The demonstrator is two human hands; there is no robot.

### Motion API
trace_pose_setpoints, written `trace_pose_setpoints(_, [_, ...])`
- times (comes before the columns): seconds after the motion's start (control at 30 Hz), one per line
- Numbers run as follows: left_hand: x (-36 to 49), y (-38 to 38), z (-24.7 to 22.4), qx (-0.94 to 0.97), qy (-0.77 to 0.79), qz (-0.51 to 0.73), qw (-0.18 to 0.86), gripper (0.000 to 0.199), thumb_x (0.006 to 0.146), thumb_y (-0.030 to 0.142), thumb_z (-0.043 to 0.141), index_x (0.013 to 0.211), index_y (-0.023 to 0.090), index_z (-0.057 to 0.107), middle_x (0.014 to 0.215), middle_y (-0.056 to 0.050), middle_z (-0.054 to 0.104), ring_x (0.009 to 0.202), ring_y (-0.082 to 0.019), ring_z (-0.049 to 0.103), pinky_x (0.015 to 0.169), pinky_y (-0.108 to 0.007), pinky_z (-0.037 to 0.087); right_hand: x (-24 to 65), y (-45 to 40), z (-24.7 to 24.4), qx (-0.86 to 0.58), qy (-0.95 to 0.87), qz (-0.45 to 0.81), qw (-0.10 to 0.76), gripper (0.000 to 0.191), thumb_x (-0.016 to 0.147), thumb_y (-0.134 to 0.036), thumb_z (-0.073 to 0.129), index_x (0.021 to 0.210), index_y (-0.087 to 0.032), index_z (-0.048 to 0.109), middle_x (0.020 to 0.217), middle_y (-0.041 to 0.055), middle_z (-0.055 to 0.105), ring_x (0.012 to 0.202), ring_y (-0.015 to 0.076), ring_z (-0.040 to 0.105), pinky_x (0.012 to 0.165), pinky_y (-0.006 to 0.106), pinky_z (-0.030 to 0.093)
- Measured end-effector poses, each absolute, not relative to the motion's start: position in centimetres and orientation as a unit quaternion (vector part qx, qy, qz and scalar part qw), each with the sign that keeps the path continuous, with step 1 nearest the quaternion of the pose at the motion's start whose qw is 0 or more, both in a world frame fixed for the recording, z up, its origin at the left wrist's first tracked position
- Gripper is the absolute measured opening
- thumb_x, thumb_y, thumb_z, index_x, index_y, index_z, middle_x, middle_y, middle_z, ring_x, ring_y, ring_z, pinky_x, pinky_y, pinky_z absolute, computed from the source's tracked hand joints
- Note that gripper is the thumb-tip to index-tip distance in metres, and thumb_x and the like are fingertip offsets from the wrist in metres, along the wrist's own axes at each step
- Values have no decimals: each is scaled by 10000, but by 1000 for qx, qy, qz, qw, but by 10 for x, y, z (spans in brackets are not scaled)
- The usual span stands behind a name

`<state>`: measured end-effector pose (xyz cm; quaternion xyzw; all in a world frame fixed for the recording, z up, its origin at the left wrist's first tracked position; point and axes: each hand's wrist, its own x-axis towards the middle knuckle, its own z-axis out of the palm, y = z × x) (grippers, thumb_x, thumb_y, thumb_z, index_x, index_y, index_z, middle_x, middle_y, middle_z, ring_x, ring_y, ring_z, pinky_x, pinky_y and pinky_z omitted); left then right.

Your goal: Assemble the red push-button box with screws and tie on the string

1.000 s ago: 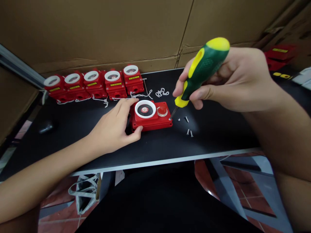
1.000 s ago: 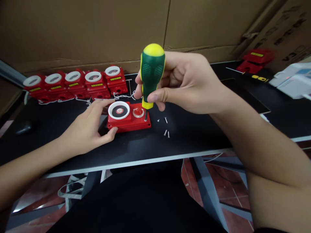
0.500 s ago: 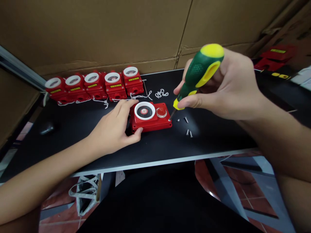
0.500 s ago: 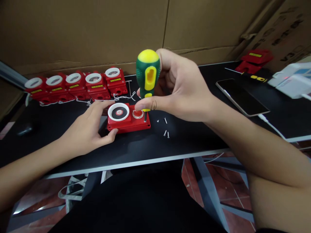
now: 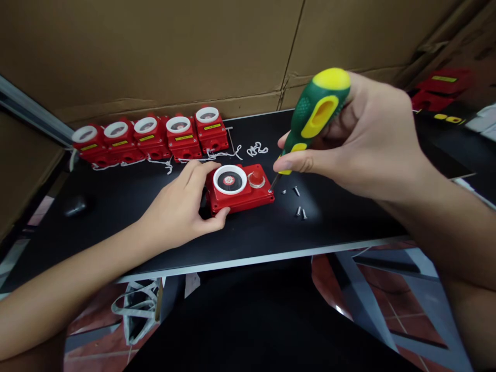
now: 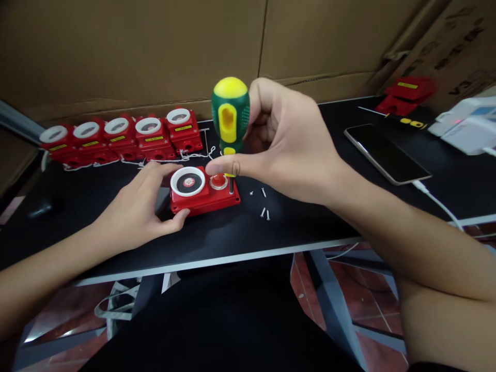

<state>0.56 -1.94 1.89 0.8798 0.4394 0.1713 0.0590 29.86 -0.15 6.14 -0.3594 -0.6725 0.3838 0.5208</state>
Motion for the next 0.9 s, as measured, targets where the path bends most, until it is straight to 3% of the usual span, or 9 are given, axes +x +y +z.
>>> trace_pose_setpoints(0.23, [6,-21,18,885,430,175,45,703,932,489,741,1508,126,564,1319,-171,680,1115,-352,742,885,-472,665,295,-4,61,-397,-657,355,534,700,536,-457,1164,812,-280,545,820,-38,697,819,235,748,755,434,712])
trace_pose_setpoints(0.53, [6,-23,23,891,428,143,42,693,956,499,727,1544,171,564,1270,-135,651,1053,-319,717,880,-445,659,297,-3,62,-336,-673,399,525,659,630,-507,1124,823,-272,540,844,-36,704,753,182,701,610,335,606])
trace_pose_setpoints(0.77, [4,-22,22,894,421,146,44,697,971,526,725,1555,185,558,1284,-134,651,1067,-320,707,924,-459,661,298,5,56,-312,-677,398,535,579,644,-506,1109,825,-270,612,840,-19,732,756,191,691,628,343,615])
trace_pose_setpoints(0.9, [4,-21,23,890,431,140,54,715,948,525,746,1561,201,568,1278,-126,642,1079,-328,704,929,-458,662,302,6,62,-286,-697,448,481,422,722,-470,1072,906,-264,753,901,8,785,796,208,726,741,380,660])
